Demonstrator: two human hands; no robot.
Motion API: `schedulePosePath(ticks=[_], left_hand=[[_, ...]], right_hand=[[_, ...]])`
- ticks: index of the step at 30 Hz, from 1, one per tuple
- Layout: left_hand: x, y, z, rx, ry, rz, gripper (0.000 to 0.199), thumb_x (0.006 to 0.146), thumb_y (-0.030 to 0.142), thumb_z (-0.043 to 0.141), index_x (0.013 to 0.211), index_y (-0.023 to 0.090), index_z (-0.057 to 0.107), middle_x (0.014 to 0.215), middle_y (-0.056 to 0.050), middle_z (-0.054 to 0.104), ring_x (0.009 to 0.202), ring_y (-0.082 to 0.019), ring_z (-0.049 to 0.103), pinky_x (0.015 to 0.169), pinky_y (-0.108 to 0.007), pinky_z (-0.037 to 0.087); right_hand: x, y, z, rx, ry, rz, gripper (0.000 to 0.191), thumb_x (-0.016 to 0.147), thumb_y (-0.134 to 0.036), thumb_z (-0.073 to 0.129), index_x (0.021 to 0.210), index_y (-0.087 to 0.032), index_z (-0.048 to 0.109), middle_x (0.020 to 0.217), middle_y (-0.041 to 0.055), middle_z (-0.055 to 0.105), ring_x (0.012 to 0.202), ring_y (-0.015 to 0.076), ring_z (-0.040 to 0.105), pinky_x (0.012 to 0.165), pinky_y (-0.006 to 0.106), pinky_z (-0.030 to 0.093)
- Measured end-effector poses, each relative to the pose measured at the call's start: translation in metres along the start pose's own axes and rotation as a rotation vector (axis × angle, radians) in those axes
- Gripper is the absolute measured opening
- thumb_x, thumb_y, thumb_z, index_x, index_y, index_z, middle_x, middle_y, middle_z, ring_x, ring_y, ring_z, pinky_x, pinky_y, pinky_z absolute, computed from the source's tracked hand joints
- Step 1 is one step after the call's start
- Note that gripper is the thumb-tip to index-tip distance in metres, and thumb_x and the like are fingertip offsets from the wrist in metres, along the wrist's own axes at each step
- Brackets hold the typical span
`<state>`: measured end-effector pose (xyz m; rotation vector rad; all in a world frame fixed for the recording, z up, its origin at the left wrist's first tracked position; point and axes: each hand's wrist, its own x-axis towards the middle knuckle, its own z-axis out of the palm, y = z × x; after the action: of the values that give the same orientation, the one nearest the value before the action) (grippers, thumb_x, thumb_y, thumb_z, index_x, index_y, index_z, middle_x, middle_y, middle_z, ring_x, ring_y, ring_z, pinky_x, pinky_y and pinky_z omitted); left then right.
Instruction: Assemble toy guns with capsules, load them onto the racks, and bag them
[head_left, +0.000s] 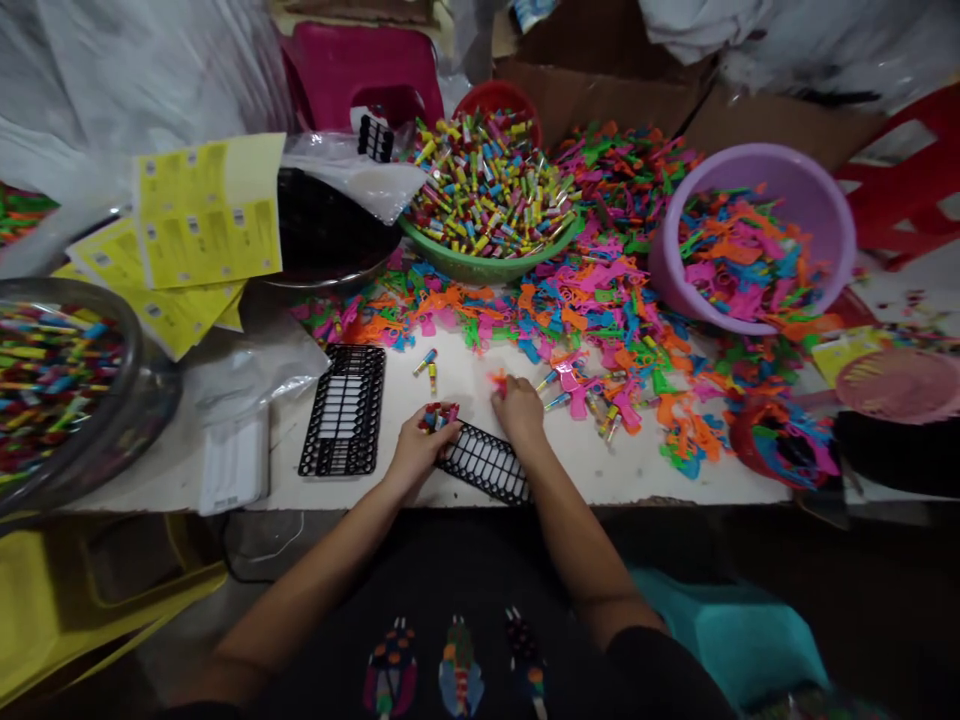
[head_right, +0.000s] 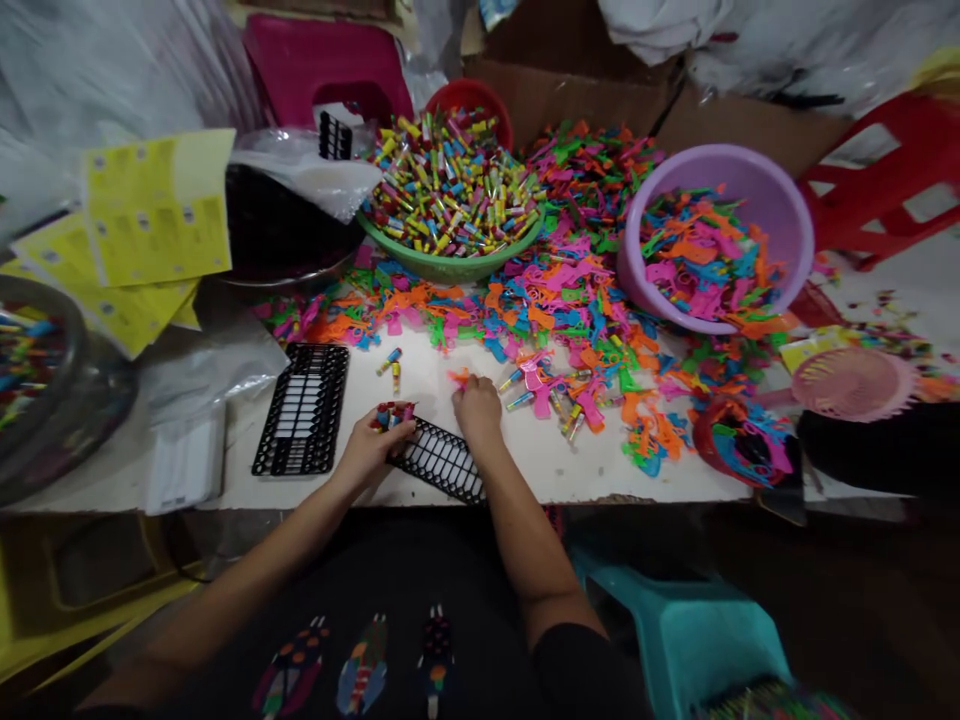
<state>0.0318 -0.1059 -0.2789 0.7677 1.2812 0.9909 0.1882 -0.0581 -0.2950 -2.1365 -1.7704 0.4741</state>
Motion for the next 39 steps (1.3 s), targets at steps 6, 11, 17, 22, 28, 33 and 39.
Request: schedulePosePath(ticks=[6,11,17,22,28,33,39], left_hand=[[-0.003,-0.004,-0.001,0.035,-0.046,0.093,0.036,0.06,0.027,0.067,0.093,0.015,0.06,0.083,-0.003,0.064,0.072,-0.012,0.056,0.065,-0.022,0.043],[-0.005,-0.002,0.004,-0.006,-0.094,0.077,0.039,0.059,0.027,0.069,0.094,0.014,0.06,0.083,-0.003,0.064,0.071,-0.011,0.056,0.066,-0.022,0.043],[-0.011,0.007,0.005,-0.041,-0.148,-0.021,0.044,0.061,0.033,0.067,0.099,0.012,0.057,0.061,0.002,0.059,0.043,-0.005,0.045,0.041,-0.017,0.033],[-0.016,0.01,0.006,-0.011,-0.218,-0.018,0.051,0.064,0.039,0.064,0.106,0.011,0.052,0.075,-0.005,0.063,0.049,-0.01,0.054,0.033,-0.016,0.03],[-0.015,0.003,0.001,0.216,-0.287,0.117,0.035,0.068,0.033,0.059,0.095,0.012,0.057,0.069,-0.002,0.062,0.047,-0.008,0.051,0.046,-0.019,0.042],[-0.01,0.002,0.0,0.467,-0.379,0.294,0.028,0.07,0.022,0.052,0.095,0.014,0.06,0.06,0.002,0.058,0.05,-0.008,0.049,0.05,-0.019,0.042],[-0.013,0.012,0.008,0.726,-0.469,0.518,0.034,0.062,0.012,0.05,0.094,0.016,0.062,0.07,0.0,0.063,0.058,-0.01,0.052,0.058,-0.02,0.042]], right_hand=[[-0.026,-0.006,-0.009,0.867,-0.038,0.106,0.024,0.074,-0.039,0.043,0.065,-0.017,0.048,0.054,-0.004,0.045,0.051,0.0098,0.041,0.05,0.022,0.035],[-0.045,-0.019,-0.014,0.946,-0.11,0.049,0.025,0.072,-0.04,0.049,0.062,-0.018,0.044,0.053,-0.0056,0.039,0.05,0.0073,0.035,0.048,0.02,0.031],[-0.044,-0.017,-0.015,1.03,-0.06,0.05,0.026,0.073,-0.04,0.049,0.062,-0.018,0.041,0.056,-0.0054,0.037,0.051,0.007,0.033,0.047,0.02,0.03],[-0.045,-0.017,-0.017,1.06,-0.114,0.045,0.026,0.073,-0.041,0.05,0.063,-0.018,0.042,0.055,-0.0058,0.038,0.049,0.0069,0.034,0.046,0.02,0.03],[-0.047,-0.017,-0.019,1.059,-0.146,0.024,0.024,0.071,-0.04,0.051,0.063,-0.018,0.045,0.053,-0.0065,0.041,0.047,0.0066,0.036,0.046,0.021,0.031],[-0.052,-0.009,-0.018,1.073,-0.161,0.109,0.025,0.071,-0.042,0.048,0.063,-0.02,0.04,0.045,-0.0087,0.037,0.038,0.0062,0.032,0.039,0.02,0.026],[-0.062,-0.001,-0.016,0.951,-0.07,0.113,0.024,0.073,-0.043,0.045,0.066,-0.021,0.041,0.047,-0.0069,0.041,0.043,0.0086,0.038,0.043,0.021,0.031]])
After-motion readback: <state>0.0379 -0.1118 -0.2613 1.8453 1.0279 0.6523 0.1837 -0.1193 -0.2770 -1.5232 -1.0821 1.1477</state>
